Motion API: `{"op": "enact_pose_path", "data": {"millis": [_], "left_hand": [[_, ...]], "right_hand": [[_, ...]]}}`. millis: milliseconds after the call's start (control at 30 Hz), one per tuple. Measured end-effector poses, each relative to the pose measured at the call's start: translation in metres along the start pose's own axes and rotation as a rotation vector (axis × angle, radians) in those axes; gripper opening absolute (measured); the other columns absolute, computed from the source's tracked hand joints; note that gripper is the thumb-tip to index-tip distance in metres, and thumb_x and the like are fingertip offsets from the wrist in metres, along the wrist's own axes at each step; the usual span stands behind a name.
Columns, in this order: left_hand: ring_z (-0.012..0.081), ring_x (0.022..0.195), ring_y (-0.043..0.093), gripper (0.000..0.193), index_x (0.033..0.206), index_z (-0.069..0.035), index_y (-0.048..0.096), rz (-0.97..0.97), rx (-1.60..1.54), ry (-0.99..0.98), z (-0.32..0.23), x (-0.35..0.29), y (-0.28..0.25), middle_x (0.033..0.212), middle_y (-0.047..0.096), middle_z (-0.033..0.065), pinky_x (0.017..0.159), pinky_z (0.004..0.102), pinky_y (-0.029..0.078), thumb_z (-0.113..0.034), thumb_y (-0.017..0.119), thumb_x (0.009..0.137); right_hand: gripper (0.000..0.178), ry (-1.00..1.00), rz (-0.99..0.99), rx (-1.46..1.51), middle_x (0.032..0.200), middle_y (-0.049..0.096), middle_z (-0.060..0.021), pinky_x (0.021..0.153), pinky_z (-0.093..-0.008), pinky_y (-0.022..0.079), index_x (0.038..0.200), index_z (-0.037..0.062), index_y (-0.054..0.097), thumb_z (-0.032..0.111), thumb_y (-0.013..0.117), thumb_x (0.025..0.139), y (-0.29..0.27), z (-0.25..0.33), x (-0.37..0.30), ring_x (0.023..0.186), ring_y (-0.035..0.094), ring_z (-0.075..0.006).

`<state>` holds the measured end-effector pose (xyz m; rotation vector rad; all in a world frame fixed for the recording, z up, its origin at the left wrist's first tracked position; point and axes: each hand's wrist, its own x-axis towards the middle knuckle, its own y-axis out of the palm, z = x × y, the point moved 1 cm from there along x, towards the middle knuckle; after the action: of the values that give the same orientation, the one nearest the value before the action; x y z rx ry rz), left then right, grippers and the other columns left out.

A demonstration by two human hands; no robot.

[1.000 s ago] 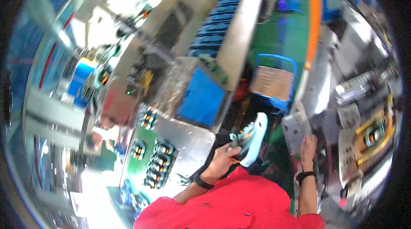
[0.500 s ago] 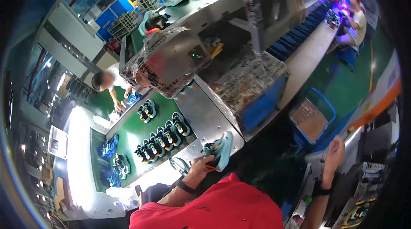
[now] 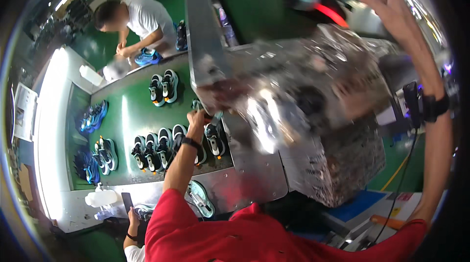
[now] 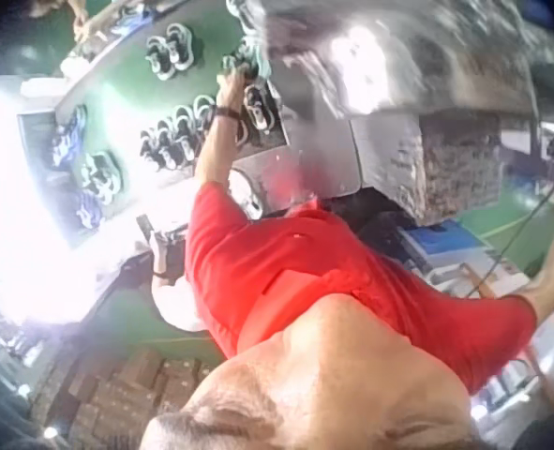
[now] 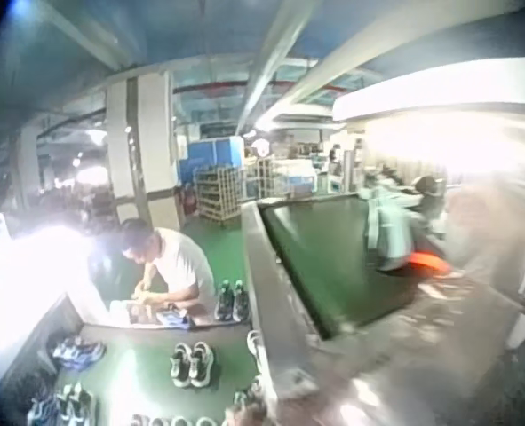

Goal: Operate a shoe-lasting machine and transport finished shoes to a conveyor belt.

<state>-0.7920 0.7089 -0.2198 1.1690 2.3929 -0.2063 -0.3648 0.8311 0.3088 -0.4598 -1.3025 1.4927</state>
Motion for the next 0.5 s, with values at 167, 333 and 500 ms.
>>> {"op": "enact_pose_path", "data": {"millis": [167,333,500], "left_hand": [[0.0403,0.094,0.065,0.054,0.113,0.006,0.056,-0.256,0.519,0.166,-0.013,0.124,0.005,0.096,0.067,0.0240,0.083,0.0462,0.050,-0.021,0.072,0.069],[0.0477,0.110,0.052,0.069,0.134,0.007,0.032,-0.175,0.775,0.481,0.000,0.168,0.068,0.129,0.046,0.0301,0.091,0.0499,0.045,-0.008,0.062,0.074],[0.0478,0.125,0.039,0.078,0.141,0.009,0.025,-0.177,0.623,0.797,0.039,0.122,0.033,0.135,0.039,0.0326,0.107,0.0468,0.034,-0.011,0.066,0.078]], "right_hand": [[0.060,0.252,0.168,0.240,0.102,0.066,-0.0083,0.077,-0.0356,0.048,0.124,0.0042,0.057,0.045,0.067,0.080,0.069,0.013,0.110,0.086,0.062,-0.0199],[0.044,0.503,0.399,0.587,0.095,0.068,-0.0125,0.074,-0.0355,0.051,0.108,-0.0055,0.061,0.027,0.069,0.081,0.042,0.045,0.130,0.082,0.064,-0.0226],[0.042,0.360,0.408,0.686,0.100,0.067,-0.0178,0.078,-0.0356,0.052,0.111,-0.0088,0.056,0.023,0.067,0.085,0.057,0.043,0.139,0.088,0.064,-0.0263]]}}
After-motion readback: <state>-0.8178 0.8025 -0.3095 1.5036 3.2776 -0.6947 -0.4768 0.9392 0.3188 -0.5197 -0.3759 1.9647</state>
